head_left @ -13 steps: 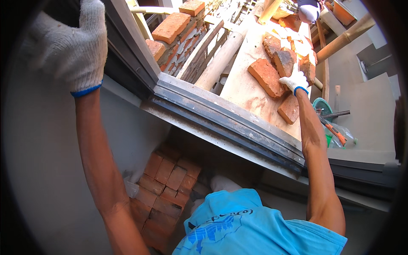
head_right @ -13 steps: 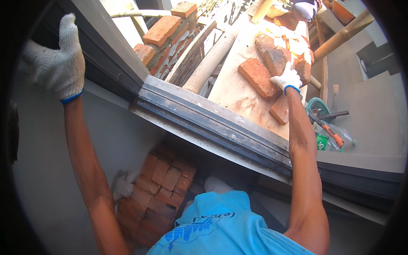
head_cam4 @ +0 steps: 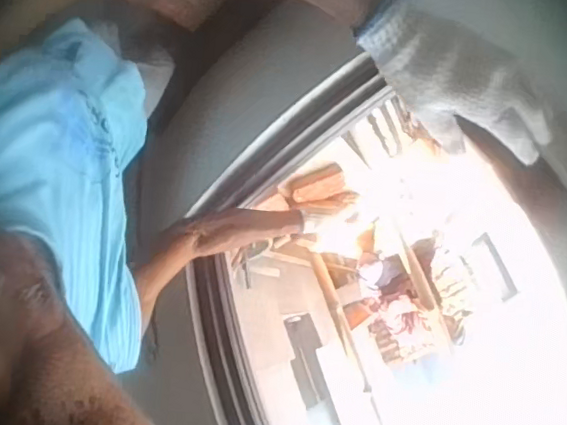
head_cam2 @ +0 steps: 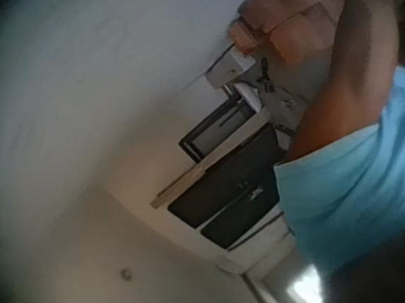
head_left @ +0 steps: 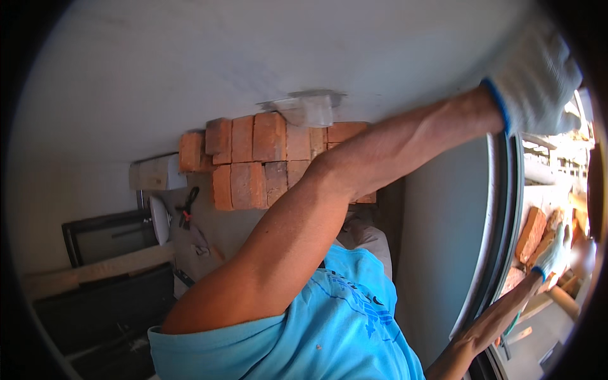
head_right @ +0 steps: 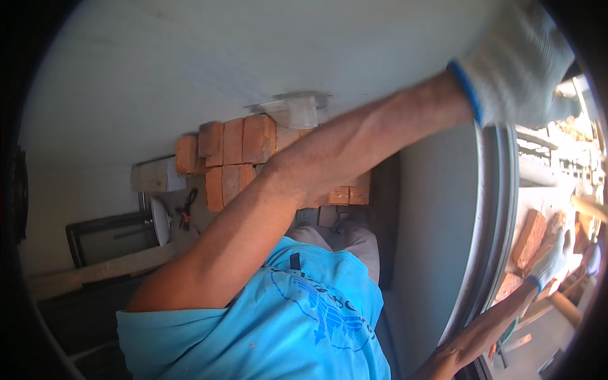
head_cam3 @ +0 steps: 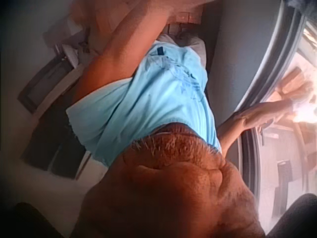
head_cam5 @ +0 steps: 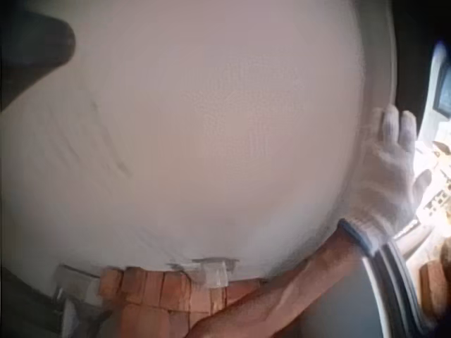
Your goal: The person stacks red bricks on the floor in a small room. They pick up bricks from a pile and arrange them into a neat stack, occasionally passing bricks through a window to another person.
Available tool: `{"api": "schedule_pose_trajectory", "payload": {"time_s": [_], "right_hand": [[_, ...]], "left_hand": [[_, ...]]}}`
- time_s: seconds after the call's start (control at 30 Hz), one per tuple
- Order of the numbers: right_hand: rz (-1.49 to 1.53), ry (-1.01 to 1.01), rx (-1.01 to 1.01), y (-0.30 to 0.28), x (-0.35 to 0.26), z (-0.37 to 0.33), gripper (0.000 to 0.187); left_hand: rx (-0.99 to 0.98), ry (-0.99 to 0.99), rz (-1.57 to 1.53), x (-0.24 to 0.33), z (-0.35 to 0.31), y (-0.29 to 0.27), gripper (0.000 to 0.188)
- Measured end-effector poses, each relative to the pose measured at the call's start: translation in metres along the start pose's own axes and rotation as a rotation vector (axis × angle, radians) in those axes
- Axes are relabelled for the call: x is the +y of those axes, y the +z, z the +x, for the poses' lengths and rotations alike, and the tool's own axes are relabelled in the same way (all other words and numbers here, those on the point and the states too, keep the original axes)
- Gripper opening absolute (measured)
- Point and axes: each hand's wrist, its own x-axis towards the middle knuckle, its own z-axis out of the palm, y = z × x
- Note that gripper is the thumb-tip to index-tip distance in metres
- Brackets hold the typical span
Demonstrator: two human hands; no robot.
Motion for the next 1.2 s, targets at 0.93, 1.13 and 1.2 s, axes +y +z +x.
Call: {"api": "schedule_pose_trajectory", "payload": {"time_s": [0.93,1.13,1.2], "right_hand": [[-0.289,-0.395,-1.103,0.051,-0.134,-0.434,0.035],[-0.255,-0.319,-1.13,0.053,-0.129,-0.452,0.033],[-0.204,-0.33,-1.118,0.055,-0.136,-0.452,0.033]], "left_hand": [[-0.536,-1.782,1.161,-0.098,-0.472,-0.444,0.118],[-0.51,-1.915,1.153,-0.104,-0.472,-0.446,0.111],[-0.51,-1.911,1.168,-0.095,-0.466,-0.452,0.117]]}}
